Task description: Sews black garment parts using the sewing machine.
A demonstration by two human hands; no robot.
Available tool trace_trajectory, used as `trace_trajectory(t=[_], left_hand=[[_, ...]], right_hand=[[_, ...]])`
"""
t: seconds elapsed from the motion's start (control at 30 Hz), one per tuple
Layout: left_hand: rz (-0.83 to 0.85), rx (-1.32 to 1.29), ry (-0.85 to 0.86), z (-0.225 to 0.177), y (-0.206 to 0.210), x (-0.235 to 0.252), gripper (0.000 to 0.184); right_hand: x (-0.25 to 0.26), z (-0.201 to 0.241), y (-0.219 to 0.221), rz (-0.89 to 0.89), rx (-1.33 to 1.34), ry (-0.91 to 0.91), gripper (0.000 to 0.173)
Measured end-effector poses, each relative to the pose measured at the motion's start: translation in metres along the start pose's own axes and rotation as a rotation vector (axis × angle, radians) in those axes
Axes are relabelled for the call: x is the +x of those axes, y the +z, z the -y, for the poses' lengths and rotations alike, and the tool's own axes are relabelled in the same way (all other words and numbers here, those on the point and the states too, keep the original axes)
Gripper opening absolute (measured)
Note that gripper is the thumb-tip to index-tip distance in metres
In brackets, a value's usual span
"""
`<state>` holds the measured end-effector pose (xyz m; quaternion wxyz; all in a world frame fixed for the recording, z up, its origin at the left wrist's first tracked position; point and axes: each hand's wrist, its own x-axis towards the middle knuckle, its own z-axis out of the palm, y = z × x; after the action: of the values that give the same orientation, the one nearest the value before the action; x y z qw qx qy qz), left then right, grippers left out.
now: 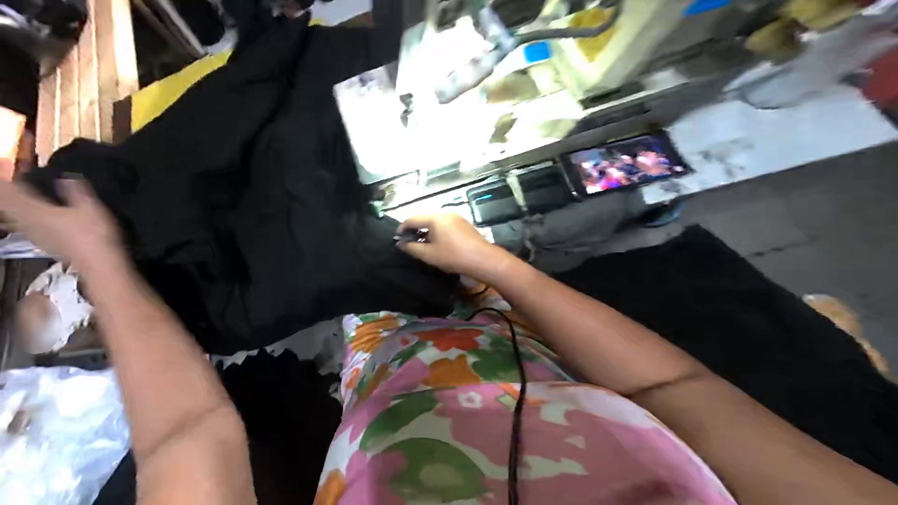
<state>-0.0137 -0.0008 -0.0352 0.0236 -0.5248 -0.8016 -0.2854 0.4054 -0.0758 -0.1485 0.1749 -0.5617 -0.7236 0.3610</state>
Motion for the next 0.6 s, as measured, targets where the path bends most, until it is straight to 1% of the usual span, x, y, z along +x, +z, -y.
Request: trace_trajectory(t=[0.07,0.1,0.13,0.17,0.2,0.27,0.3,0.33,0.37,0.4,0.43,0.47,0.5,0.53,0.6], left_hand=[[0.141,0.102,0.091,0.04,0.058,-0.016,0.058],[0.189,0.102,0.088,0.056,0.082,-0.025,0.055],[0.201,0.11,0.066,0.067,0.099,-0.03,0.053],[0.199,0.133,0.045,0.074,0.107,-0.031,0.052],[0.209,0.147,0.04,0.076,0.106,-0.027,0.051],[0.273,0.116,0.057,0.071,0.091,-0.019,0.052],[0.288,0.07,0.067,0.064,0.083,-0.016,0.053],[0.285,0.041,0.075,0.059,0.079,-0.016,0.055],[0.277,0.033,0.082,0.055,0.078,-0.016,0.056],[0.277,0.035,0.075,0.053,0.081,-0.018,0.058],[0.268,0.048,0.056,0.053,0.087,-0.019,0.058],[0.255,0.073,0.038,0.055,0.096,-0.023,0.058],[0.243,0.103,0.033,0.056,0.104,-0.03,0.057],[0.223,0.141,0.031,0.057,0.112,-0.038,0.056],[0.204,0.177,0.006,0.053,0.121,-0.051,0.057]], right_hand=[[-0.002,0.0,-0.008,-0.105,-0.057,-0.015,0.022],[-0.002,0.003,-0.01,-0.143,-0.064,-0.019,0.022],[-0.003,0.007,-0.009,-0.163,-0.058,-0.015,0.022],[-0.004,0.012,-0.006,-0.163,-0.045,0.002,0.023],[-0.005,0.018,0.001,-0.141,-0.034,0.034,0.026],[-0.01,0.028,0.018,-0.037,-0.024,0.11,0.038],[-0.01,0.031,0.027,0.006,-0.03,0.119,0.04],[-0.008,0.031,0.035,0.035,-0.018,0.099,0.035],[-0.003,0.028,0.037,0.052,0.07,0.034,0.028],[0.0,0.025,0.03,0.055,0.221,-0.062,0.023],[0.001,0.026,0.015,0.043,0.349,-0.163,0.019],[0.001,0.03,-0.005,0.027,0.4,-0.251,0.017],[0.001,0.032,-0.024,0.007,0.369,-0.303,0.017],[0.002,0.032,-0.04,-0.015,0.255,-0.306,0.018],[0.006,0.023,-0.054,-0.046,-0.08,-0.202,0.023]])
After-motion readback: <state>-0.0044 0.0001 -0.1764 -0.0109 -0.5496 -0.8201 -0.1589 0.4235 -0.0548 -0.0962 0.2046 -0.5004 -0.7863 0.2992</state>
